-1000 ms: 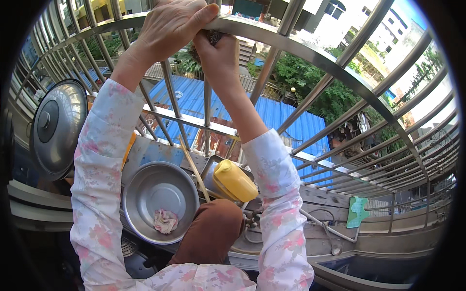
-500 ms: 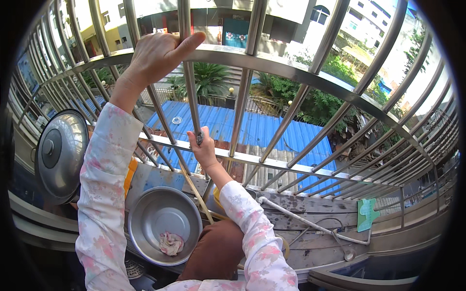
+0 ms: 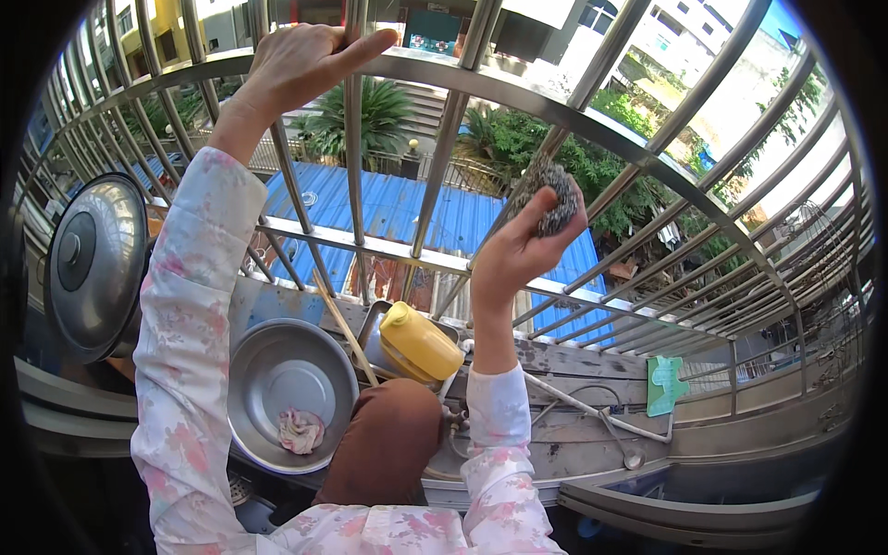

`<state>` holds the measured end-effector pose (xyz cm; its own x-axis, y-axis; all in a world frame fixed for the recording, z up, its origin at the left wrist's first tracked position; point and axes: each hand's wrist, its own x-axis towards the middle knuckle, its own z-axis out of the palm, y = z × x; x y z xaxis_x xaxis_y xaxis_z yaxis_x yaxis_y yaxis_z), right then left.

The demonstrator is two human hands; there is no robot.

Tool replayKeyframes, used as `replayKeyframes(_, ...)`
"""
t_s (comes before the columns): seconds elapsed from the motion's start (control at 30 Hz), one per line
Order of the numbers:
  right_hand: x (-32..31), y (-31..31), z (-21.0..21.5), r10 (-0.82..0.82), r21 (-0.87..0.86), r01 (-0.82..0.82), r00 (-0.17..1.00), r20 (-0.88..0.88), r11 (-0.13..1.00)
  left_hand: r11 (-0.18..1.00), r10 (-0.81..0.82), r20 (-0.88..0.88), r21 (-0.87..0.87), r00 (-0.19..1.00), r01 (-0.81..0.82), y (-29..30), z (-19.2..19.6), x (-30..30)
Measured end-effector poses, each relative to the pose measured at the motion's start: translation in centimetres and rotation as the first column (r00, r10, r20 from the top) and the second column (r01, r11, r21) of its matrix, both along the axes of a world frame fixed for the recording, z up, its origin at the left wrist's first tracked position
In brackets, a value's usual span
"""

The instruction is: Cleaning the metal security bars of a balcony using a scrub pad and cloth.

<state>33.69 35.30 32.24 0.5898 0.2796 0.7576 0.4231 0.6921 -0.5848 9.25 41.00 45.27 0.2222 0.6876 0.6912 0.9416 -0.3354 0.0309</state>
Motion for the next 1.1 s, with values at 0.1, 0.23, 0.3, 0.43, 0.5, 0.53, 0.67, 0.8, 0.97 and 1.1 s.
replayKeyframes(0.1,-2.7,3.6,0.9,-0.124,-0.032,0.128,0.988,0.096,0.991,0.996,0.042,0.042,-0.078,0.998,-0.039,1.0,-0.4,0.5)
replayKeyframes(0.23,-5.6,3.9,1.4,-0.298,0.150,0.262,0.894,0.335,0.953,0.991,-0.032,0.068,-0.125,0.997,0.040,-1.2,1.0,0.5)
replayKeyframes(0.3,-8.1,4.4,0.8,-0.365,0.237,0.297,0.870,0.331,0.925,0.997,-0.050,0.067,-0.062,0.996,0.054,-0.9,0.5,0.2)
replayKeyframes(0.43,-8.7,6.7,1.9,0.092,-0.042,-0.088,0.992,0.085,0.995,0.988,-0.067,0.112,-0.134,0.991,0.082,-2.4,0.9,0.7)
replayKeyframes(0.5,-7.7,6.9,3.0,0.142,-0.097,-0.131,0.983,0.118,0.987,0.984,0.056,0.059,-0.174,0.997,-0.045,-1.0,0.1,1.0)
replayKeyframes(0.53,-6.7,7.2,3.2,0.190,-0.149,-0.168,0.971,0.146,0.974,0.983,0.043,0.067,-0.182,0.997,-0.030,-0.6,0.0,1.4)
replayKeyframes(0.67,-4.4,7.2,5.5,0.774,-0.267,-0.808,0.584,-0.247,0.525,0.989,0.069,0.027,-0.132,0.997,-0.065,-0.3,0.6,0.3)
replayKeyframes(0.8,-4.4,7.7,5.4,0.735,-0.422,-0.764,0.621,-0.272,0.489,0.999,0.018,0.063,-0.050,0.998,-0.015,0.0,0.3,-0.1)
replayKeyframes(0.97,-4.3,7.4,-2.5,0.736,-0.280,-0.782,0.621,-0.269,0.557,0.999,-0.047,0.002,0.018,0.999,0.047,1.9,-2.6,-0.1)
replayKeyframes(1.1,-3.2,7.2,-13.5,0.648,-0.390,-0.667,0.734,-0.201,0.635,0.993,-0.095,-0.008,0.067,0.995,0.096,0.7,-1.1,0.4)
